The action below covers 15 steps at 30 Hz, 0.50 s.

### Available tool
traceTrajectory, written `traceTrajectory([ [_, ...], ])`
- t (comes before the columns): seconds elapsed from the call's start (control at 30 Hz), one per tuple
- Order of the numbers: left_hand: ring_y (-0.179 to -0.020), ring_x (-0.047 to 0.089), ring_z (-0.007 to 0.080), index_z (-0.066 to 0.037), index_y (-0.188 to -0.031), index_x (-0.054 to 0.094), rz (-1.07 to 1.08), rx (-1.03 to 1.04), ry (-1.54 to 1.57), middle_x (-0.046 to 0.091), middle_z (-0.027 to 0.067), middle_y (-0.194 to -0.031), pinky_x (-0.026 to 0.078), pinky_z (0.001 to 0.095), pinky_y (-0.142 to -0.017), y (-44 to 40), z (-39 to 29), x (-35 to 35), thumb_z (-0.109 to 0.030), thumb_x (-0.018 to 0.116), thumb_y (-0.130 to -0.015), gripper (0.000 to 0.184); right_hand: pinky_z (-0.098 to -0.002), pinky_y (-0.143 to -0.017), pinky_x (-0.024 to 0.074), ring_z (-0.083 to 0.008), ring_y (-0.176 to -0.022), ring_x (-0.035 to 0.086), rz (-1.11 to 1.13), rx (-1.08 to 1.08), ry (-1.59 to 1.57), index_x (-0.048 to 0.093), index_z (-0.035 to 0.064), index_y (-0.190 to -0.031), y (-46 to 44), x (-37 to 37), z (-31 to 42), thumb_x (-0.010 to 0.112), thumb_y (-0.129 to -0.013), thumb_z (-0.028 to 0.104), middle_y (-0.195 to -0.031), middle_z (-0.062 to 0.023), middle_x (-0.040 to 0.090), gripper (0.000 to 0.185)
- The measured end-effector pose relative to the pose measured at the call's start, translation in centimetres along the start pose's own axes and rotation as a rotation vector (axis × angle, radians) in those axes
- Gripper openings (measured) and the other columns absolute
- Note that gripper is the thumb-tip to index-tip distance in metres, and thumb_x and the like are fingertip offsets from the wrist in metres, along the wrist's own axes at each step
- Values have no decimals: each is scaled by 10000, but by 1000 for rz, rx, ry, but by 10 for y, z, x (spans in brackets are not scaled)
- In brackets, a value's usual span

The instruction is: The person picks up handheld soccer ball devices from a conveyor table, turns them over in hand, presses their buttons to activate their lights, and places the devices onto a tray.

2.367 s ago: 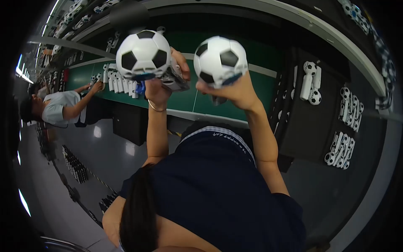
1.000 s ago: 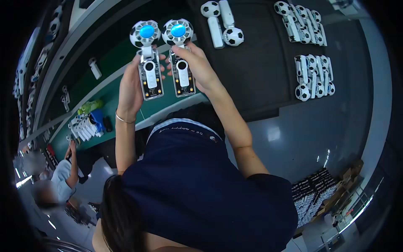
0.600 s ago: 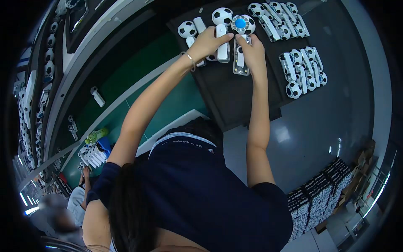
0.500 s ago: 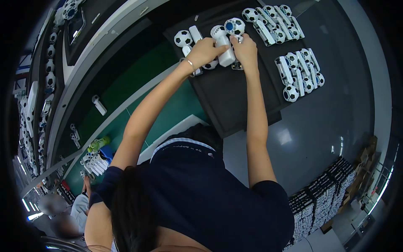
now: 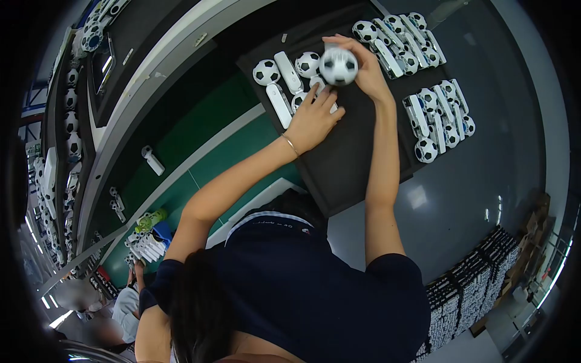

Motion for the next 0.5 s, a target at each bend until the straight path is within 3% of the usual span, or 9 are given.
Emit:
traceTrajectory([
  [0.03, -1219, 407, 306, -102, -965, 601, -9, -29, 3, 515, 168, -1183, 267, 457, -1053, -1, 5, 0, -170, 606, -734, 241, -356, -1017, 351, -263, -1279, 363, 156, 99, 198, 618, 80, -920, 10, -8, 3, 617, -671, -104, -1310, -80, 472, 310],
  [0.1, -1240, 392, 316, -76, -947, 599, -117, -40, -35, 498, 190, -1220, 269, 454, -1055, -4, 17, -5, -139, 596, -736, 221, -364, -1027, 353, -274, -1297, 336, 254, 155, 472, 647, 67, -846, 20, -15, 4, 601, -686, -113, -1395, -63, 371, 246],
  [0.13, -1249, 383, 321, -65, -960, 599, -75, -57, -25, 490, 201, -1233, 271, 450, -1055, -5, 22, -6, -128, 592, -737, 232, -365, -1019, 364, -274, -1296, 344, 241, 298, 382, 658, 56, -851, 22, -13, 8, 580, -694, -128, -1420, -64, 336, 254],
  [0.23, -1276, 356, 328, -38, -1026, 594, -36, -86, 7, 470, 223, -1261, 267, 437, -1061, -4, 23, -4, -108, 587, -743, 291, -352, -1002, 370, -273, -1269, 390, 337, 233, 339, 666, 28, -855, 27, -11, -4, 516, -740, -145, -1424, -86, 344, 257],
  [0.27, -1282, 351, 327, -37, -1033, 592, -41, -94, -4, 465, 226, -1270, 263, 437, -1064, -4, 22, -2, -112, 590, -744, 299, -330, -971, 388, -248, -1252, 418, 303, 196, 299, 664, 31, -919, 26, -12, -13, 508, -792, -80, -1429, -97, 344, 230],
  [0.3, -1289, 341, 331, -31, -1102, 567, -33, -124, -12, 418, 236, -1317, 255, 430, -1071, -3, 20, -3, -116, 600, -755, 359, -307, -954, 392, -211, -1226, 441, 120, 360, -3, 617, 45, -1075, 30, -12, -18, 493, -856, -3, -1395, -80, 392, 256],
  [0.37, -1290, 336, 344, -29, -1185, 527, -94, -162, 88, 360, 247, -1360, 250, 425, -1074, 6, 15, -8, -120, 602, -776, 426, -294, -947, 394, -198, -1184, 464, 30, 480, -92, 415, 40, -1299, 29, 5, -17, 516, -907, 91, -1301, -127, 464, 408],
  [0.4, -1289, 331, 355, -16, -1243, 480, -85, -196, 209, 325, 249, -1380, 243, 427, -1080, 14, 11, -23, -124, 599, -796, 475, -298, -939, 404, -216, -1175, 473, 53, 367, -24, 388, 33, -1312, 30, 14, -29, 569, -874, 74, -1303, -173, 454, 476],
  [0.5, -1291, 328, 349, -13, -1236, 489, -88, -130, 455, 321, 206, -1396, 261, 434, -1079, 50, 3, -55, -91, 572, -820, 432, -308, -949, 396, -223, -1199, 456, 11, 337, -26, 387, 26, -1305, 24, 21, -40, 606, -841, 57, -1321, -176, 439, 514],
])
Point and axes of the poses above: each hand's wrist, its own y-axis away from the middle knuckle, its own x-axis out of the palm, z = x × y, the point moved 3 cm from there along -y, towards the middle knuckle
